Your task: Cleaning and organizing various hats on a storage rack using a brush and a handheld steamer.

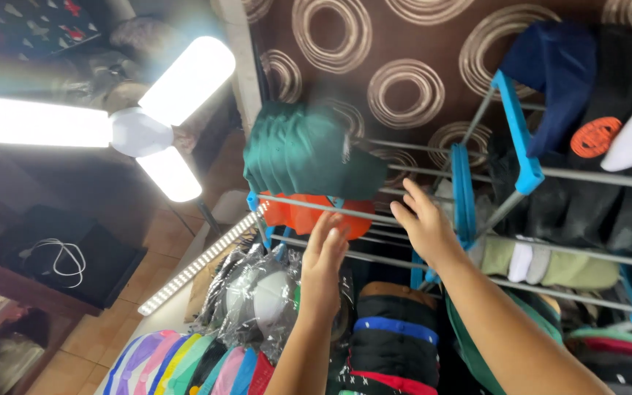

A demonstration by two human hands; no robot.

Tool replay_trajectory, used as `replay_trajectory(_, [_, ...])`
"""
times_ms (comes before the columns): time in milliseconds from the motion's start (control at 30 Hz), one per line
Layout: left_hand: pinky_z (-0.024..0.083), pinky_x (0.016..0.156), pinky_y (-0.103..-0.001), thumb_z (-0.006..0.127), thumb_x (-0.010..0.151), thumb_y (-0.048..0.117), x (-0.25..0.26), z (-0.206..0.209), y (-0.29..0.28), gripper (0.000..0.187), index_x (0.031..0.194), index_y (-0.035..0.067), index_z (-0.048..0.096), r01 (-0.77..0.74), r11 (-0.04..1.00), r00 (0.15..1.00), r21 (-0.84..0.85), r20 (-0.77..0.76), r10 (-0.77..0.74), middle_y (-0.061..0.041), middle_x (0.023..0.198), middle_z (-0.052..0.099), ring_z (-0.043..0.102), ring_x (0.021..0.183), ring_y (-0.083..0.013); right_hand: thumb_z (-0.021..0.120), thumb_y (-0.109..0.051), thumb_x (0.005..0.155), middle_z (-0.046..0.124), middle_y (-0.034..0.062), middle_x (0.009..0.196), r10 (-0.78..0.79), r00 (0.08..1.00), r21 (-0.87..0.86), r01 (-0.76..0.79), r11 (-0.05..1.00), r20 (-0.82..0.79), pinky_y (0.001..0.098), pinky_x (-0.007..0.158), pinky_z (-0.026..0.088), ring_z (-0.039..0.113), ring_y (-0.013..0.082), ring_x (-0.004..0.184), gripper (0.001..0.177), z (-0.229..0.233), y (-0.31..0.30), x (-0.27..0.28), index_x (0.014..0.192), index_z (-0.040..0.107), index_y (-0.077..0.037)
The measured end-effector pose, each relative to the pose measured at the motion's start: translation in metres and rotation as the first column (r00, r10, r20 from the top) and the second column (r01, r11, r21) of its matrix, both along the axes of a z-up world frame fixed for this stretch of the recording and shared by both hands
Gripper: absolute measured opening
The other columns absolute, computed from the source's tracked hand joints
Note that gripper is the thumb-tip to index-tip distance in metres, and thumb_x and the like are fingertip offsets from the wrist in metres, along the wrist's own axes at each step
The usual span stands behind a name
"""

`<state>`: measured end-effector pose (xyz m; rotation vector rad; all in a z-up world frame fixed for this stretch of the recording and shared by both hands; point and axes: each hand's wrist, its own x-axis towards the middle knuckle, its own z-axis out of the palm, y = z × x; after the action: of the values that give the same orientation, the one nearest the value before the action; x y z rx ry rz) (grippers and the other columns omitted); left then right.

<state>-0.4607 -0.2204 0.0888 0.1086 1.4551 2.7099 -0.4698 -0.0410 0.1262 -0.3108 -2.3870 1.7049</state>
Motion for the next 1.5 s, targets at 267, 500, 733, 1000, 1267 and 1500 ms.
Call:
replay_trajectory(267, [0.052,0.093,-0.03,0.058,0.098,0.021,0.119,-0.102,0.079,0.035,0.129,0.007,0.067,0.518,0.84,0.84,-0.161,0.28,-0.465,-0.008,0.115,0.078,0.075,0.106,-0.0211,0.056,-0.008,0.098,0.076,0.0278,0.1,-0.28,0.938,-0.471,0.345,0.812,0.205,0.0449,0.076,0.062,0.074,0.0357,0.086,0.038,-0.172,0.135,0.252,0.131,0.067,0.009])
replay_trajectory(500, [0.054,0.084,-0.02,0.059,0.1,0.013,0.243,-0.146,0.203,0.03,0.127,0.002,0.067,0.757,0.65,0.601,-0.064,0.459,-0.654,-0.013,0.115,0.076,0.074,0.101,-0.0186,0.058,-0.005,0.102,0.071,0.0245,0.101,-0.569,0.679,-0.484,0.732,0.48,0.463,0.0422,0.078,0.054,0.068,0.0325,0.087,0.033,-0.231,0.222,0.434,0.131,0.07,0.004])
replay_trajectory(733, [0.055,0.099,-0.026,0.055,0.097,0.021,0.334,-0.131,0.333,0.032,0.124,0.01,0.068,0.861,0.379,0.499,-0.34,0.411,-0.763,-0.003,0.113,0.075,0.073,0.105,-0.0134,0.055,-0.01,0.104,0.07,0.0204,0.1,-0.66,0.624,-0.554,0.751,0.359,0.418,0.0416,0.076,0.057,0.067,0.0291,0.087,0.032,-0.251,0.342,0.517,0.129,0.07,0.004])
replay_trajectory(1000, [0.051,0.094,-0.028,0.054,0.093,0.034,0.36,-0.173,0.53,0.034,0.114,0.016,0.072,0.622,0.291,0.593,-0.727,0.195,-0.781,0.002,0.106,0.076,0.069,0.101,-0.0116,0.057,-0.012,0.097,0.065,0.0164,0.137,-0.732,0.556,-0.574,0.771,0.277,0.393,0.0464,0.089,0.054,0.066,0.0354,0.114,0.049,-0.275,0.459,0.569,0.145,0.055,-0.007])
replay_trajectory(1267, [0.035,0.116,-0.045,0.06,0.094,0.03,0.284,-0.304,0.756,0.048,0.137,0.009,0.056,0.066,0.373,0.591,-0.925,-0.265,-0.762,-0.017,0.142,0.059,0.047,0.139,-0.0321,0.059,-0.019,0.091,0.054,0.0092,0.157,-0.625,0.737,-0.667,0.604,0.436,0.259,0.04,0.078,0.06,0.072,0.0297,0.1,0.064,-0.27,0.504,0.551,0.154,0.044,-0.017])
replay_trajectory(1500, [0.025,0.118,-0.062,0.057,0.092,0.06,0.277,-0.242,0.791,0.082,0.158,0.018,0.032,-0.057,-0.247,0.589,-0.967,0.167,-0.791,-0.017,0.162,0.035,0.026,0.15,-0.0438,0.061,-0.022,0.09,0.051,0.0039,0.161,-0.493,0.805,-0.719,0.553,0.421,0.331,0.042,0.09,0.061,0.074,0.0267,0.112,0.068,-0.276,0.497,0.561,0.156,0.043,-0.02])
